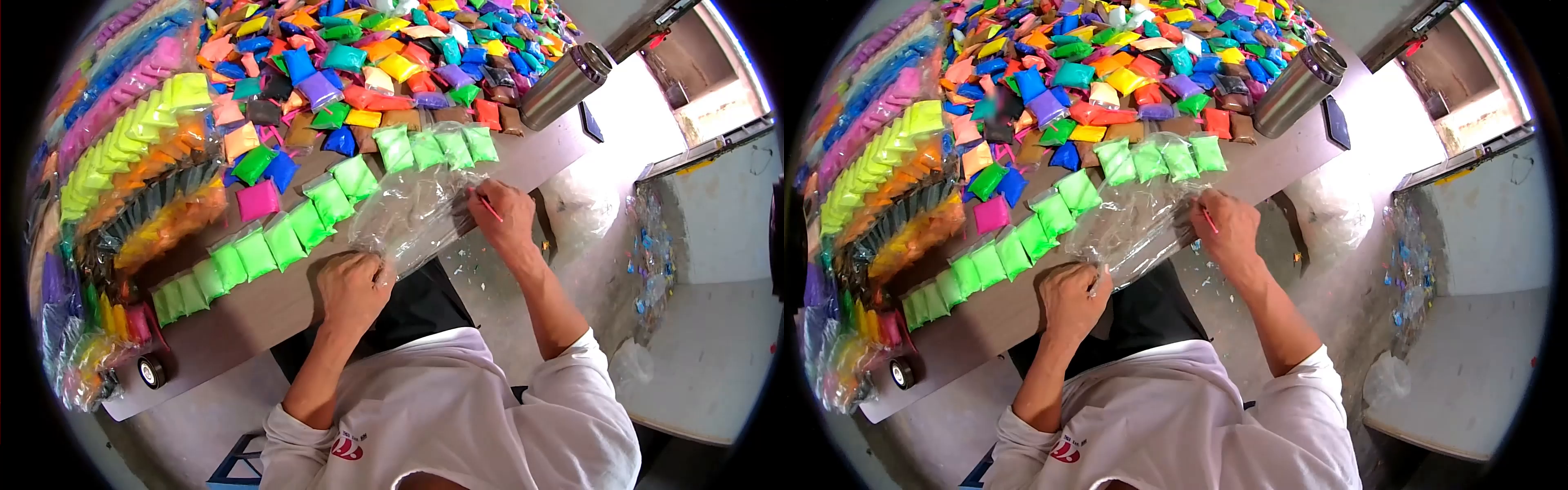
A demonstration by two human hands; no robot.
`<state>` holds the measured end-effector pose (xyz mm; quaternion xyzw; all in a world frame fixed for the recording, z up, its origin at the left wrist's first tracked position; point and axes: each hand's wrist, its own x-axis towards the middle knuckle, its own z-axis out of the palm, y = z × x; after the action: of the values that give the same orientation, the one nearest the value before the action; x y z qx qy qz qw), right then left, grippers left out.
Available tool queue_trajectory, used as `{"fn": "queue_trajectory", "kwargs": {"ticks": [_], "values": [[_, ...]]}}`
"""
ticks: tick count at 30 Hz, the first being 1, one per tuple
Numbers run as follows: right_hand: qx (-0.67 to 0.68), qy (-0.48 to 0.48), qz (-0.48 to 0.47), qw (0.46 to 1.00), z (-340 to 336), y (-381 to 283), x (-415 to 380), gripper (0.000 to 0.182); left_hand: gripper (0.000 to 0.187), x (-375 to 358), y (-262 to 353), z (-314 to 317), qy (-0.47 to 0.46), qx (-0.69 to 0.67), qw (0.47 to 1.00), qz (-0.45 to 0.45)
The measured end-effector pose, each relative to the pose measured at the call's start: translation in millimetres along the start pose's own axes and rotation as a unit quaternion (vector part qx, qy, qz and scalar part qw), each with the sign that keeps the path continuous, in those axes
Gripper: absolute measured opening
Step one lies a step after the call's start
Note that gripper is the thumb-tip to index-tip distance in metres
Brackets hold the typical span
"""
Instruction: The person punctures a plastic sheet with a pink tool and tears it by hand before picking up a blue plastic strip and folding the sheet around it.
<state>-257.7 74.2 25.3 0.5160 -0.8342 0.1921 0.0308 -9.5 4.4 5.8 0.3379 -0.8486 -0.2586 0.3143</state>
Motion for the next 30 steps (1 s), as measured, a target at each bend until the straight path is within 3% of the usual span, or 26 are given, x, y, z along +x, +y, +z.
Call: {"fn": "queue_trajectory", "kwargs": {"ticks": [2,5,7,9,11,13,19,24,27,28,29,30], "values": [[-0.053,0.005,-0.004,0.999,-2.0,-3.2,-4.8,0.013,0.033,-0.4,-1.0,1.3,0.014,-0.013,1.0,-0.001],[0.057,-0.001,-0.129,0.99,-0.8,-45.0,-31.8,0.01,0.033,-0.9,-0.5,-0.9,0.017,-0.009,1.0,0.01],[0.133,-0.018,-0.193,0.972,6.0,-69.9,-44.7,0.011,0.021,0.7,1.7,-4.9,-0.009,0.008,1.0,-0.006],[0.161,-0.028,-0.197,0.967,17.2,-68.0,-46.2,0.008,0.021,0.0,1.1,-5.4,-0.013,0.011,1.0,-0.005],[0.061,-0.062,-0.105,0.991,3.4,-42.7,-31.3,0.008,0.021,-0.2,-0.1,-5.0,-0.014,0.013,1.0,-0.007],[0.044,0.006,-0.001,0.999,1.4,-18.3,-15.4,0.014,0.021,-0.5,-0.3,-3.9,-0.005,0.014,1.0,-0.001],[0.168,-0.044,-0.164,0.971,1.6,-76.8,-45.3,0.011,0.022,1.5,-0.3,-0.9,-0.008,0.031,0.999,0.009],[0.08,0.007,-0.035,0.996,4.5,-30.7,-23.1,0.013,0.022,-3.9,1.2,-2.1,0.0,0.043,0.999,0.014],[0.119,0.019,-0.116,0.986,4.5,-49.9,-39.7,0.008,0.022,-2.0,-0.9,3.6,0.011,0.043,0.999,0.019],[0.075,-0.029,-0.13,0.988,4.3,-63.6,-48.2,0.008,0.021,-1.4,-1.9,4.8,0.015,0.046,0.999,0.022],[0.134,-0.023,-0.185,0.973,8.6,-72.6,-51.7,0.011,0.021,-0.3,-2.3,4.9,0.016,0.044,0.999,0.024],[0.123,-0.028,-0.18,0.976,11.3,-70.1,-49.7,0.011,0.025,-0.3,-2.3,3.5,0.016,0.035,0.999,0.029]]}}
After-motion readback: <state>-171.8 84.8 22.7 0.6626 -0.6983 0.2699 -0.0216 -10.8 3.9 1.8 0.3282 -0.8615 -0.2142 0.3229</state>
